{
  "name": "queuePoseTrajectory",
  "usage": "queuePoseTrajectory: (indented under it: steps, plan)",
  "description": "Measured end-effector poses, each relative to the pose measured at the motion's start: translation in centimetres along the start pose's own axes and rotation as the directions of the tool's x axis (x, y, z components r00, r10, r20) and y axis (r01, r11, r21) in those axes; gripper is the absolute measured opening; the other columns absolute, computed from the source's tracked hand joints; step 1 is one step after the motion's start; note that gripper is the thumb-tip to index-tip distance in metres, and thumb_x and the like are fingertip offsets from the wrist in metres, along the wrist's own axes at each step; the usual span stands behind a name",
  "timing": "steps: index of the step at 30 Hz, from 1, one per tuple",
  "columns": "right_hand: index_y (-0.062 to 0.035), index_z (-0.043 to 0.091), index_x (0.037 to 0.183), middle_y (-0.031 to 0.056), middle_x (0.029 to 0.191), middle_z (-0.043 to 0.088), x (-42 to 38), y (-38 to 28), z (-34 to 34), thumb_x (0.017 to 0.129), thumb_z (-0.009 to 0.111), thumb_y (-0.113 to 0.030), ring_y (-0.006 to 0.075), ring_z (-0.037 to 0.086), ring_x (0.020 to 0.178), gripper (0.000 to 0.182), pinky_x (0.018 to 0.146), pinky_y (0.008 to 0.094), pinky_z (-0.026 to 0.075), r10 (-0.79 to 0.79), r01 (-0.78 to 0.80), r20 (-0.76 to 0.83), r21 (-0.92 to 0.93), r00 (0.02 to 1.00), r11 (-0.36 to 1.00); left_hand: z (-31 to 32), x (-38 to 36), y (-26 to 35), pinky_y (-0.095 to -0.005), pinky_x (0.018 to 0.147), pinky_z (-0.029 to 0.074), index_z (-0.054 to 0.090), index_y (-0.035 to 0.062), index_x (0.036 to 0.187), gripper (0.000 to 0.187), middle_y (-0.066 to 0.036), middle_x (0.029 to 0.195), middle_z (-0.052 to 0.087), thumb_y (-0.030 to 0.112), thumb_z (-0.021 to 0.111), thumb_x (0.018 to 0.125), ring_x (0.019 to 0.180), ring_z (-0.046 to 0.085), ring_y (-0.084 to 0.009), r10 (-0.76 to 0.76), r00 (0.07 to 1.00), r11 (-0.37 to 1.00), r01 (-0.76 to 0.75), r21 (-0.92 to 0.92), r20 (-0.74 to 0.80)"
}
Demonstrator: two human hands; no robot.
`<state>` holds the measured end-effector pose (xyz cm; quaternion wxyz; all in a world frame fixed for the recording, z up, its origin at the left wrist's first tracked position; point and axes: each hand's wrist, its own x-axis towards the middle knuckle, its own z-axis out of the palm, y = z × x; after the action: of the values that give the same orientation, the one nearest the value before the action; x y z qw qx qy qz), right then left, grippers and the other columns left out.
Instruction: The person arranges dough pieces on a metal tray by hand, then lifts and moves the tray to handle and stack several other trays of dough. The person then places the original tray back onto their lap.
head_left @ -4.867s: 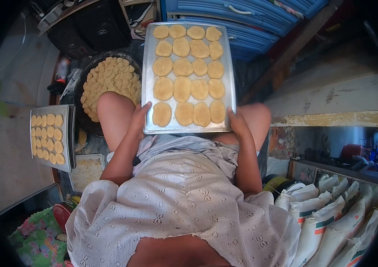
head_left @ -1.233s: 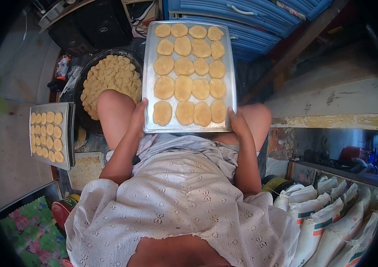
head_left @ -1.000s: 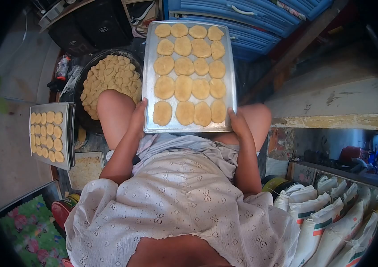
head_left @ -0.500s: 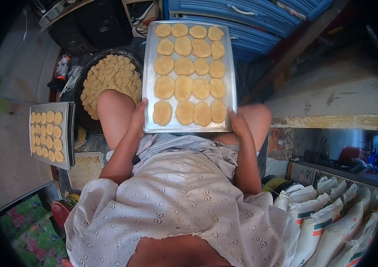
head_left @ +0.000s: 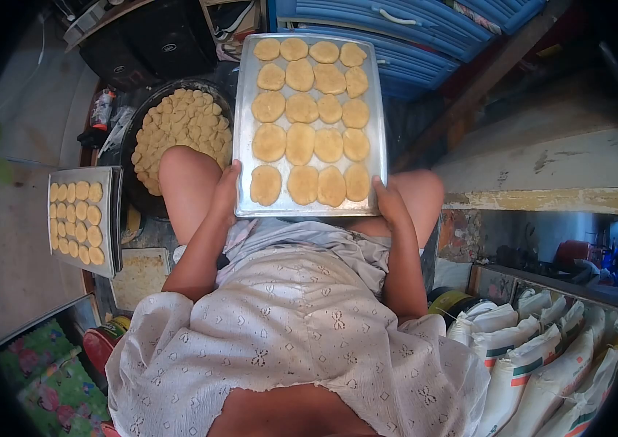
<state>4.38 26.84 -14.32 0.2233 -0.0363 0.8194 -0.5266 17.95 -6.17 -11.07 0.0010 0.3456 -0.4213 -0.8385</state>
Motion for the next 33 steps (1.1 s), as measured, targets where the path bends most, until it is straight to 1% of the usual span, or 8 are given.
queuePoseTrajectory:
  steps: [8, 20, 23, 26, 31, 33]
  plan:
    - [0.0104, 0.041, 0.117, 0.0295, 0.117, 0.047, -0.2, -0.4, -0.1, 0.093, 0.042, -0.038, 0.0368, 0.047, 0.111, 0.054, 0.094, 0.0368, 0.035, 0.015, -0.015, 0.012, -0.017, 1.0, 1.0, 0.1, 0.0, 0.1, -0.0361, 0.082, 0.048, 0.034, 0.0006, 0.128, 0.05, -0.014, 0.114, 0.053, 0.037, 0.039, 0.094, 0.099, 0.056, -0.0237, -0.002, 1.0, 1.0, 0.002, 0.013, -0.004]
    - [0.0107, 0.041, 0.116, 0.0296, 0.116, 0.047, -0.2, -0.6, 0.0, 0.093, 0.042, -0.037, 0.0362, 0.048, 0.11, 0.053, 0.093, 0.0363, 0.036, 0.025, -0.025, 0.009, 0.007, 1.0, 1.0, 1.0, -0.9, 0.8, -0.0358, 0.082, 0.049, 0.034, 0.0003, 0.127, 0.048, -0.015, 0.113, 0.053, 0.036, 0.038, 0.095, 0.098, 0.057, -0.0244, -0.019, 1.0, 1.0, 0.019, 0.015, -0.016]
    - [0.0107, 0.041, 0.116, 0.0297, 0.116, 0.047, -0.2, -0.4, 0.0, 0.093, 0.042, -0.037, 0.0359, 0.047, 0.11, 0.053, 0.093, 0.0362, 0.036, 0.014, -0.014, 0.007, 0.016, 1.0, 1.0, 0.9, -0.8, 0.7, -0.0358, 0.081, 0.049, 0.034, -0.0003, 0.127, 0.048, -0.015, 0.112, 0.053, 0.036, 0.038, 0.095, 0.097, 0.057, -0.0242, -0.011, 1.0, 1.0, 0.012, 0.015, -0.009]
    - [0.0108, 0.042, 0.116, 0.0297, 0.115, 0.048, -0.3, -0.7, 0.0, 0.093, 0.042, -0.036, 0.0359, 0.048, 0.11, 0.052, 0.093, 0.0364, 0.036, 0.008, -0.008, 0.0, -0.015, 1.0, 1.0, 0.9, -0.8, 0.7, -0.0358, 0.081, 0.049, 0.034, -0.0008, 0.126, 0.048, -0.015, 0.112, 0.053, 0.036, 0.038, 0.095, 0.097, 0.057, -0.024, -0.011, 1.0, 1.0, 0.012, 0.022, -0.013]
    - [0.0107, 0.042, 0.115, 0.0301, 0.113, 0.05, -0.4, -0.8, 0.1, 0.093, 0.041, -0.037, 0.0376, 0.049, 0.109, 0.053, 0.093, 0.0371, 0.036, -0.021, 0.021, 0.0, -0.01, 1.0, 1.0, 0.3, -0.2, 0.2, -0.0359, 0.081, 0.049, 0.034, -0.0003, 0.126, 0.048, -0.015, 0.112, 0.053, 0.036, 0.038, 0.095, 0.097, 0.057, -0.024, 0.007, 1.0, 1.0, -0.007, 0.007, 0.012]
    - [0.0106, 0.042, 0.115, 0.0302, 0.114, 0.049, -0.5, -1.0, 0.0, 0.093, 0.041, -0.037, 0.0377, 0.048, 0.109, 0.053, 0.093, 0.0372, 0.036, -0.01, 0.01, -0.004, -0.02, 1.0, 1.0, 0.2, -0.2, 0.2, -0.0358, 0.081, 0.049, 0.035, -0.0001, 0.126, 0.048, -0.015, 0.112, 0.053, 0.036, 0.038, 0.095, 0.097, 0.057, -0.024, 0.006, 1.0, 1.0, -0.006, -0.001, 0.02]
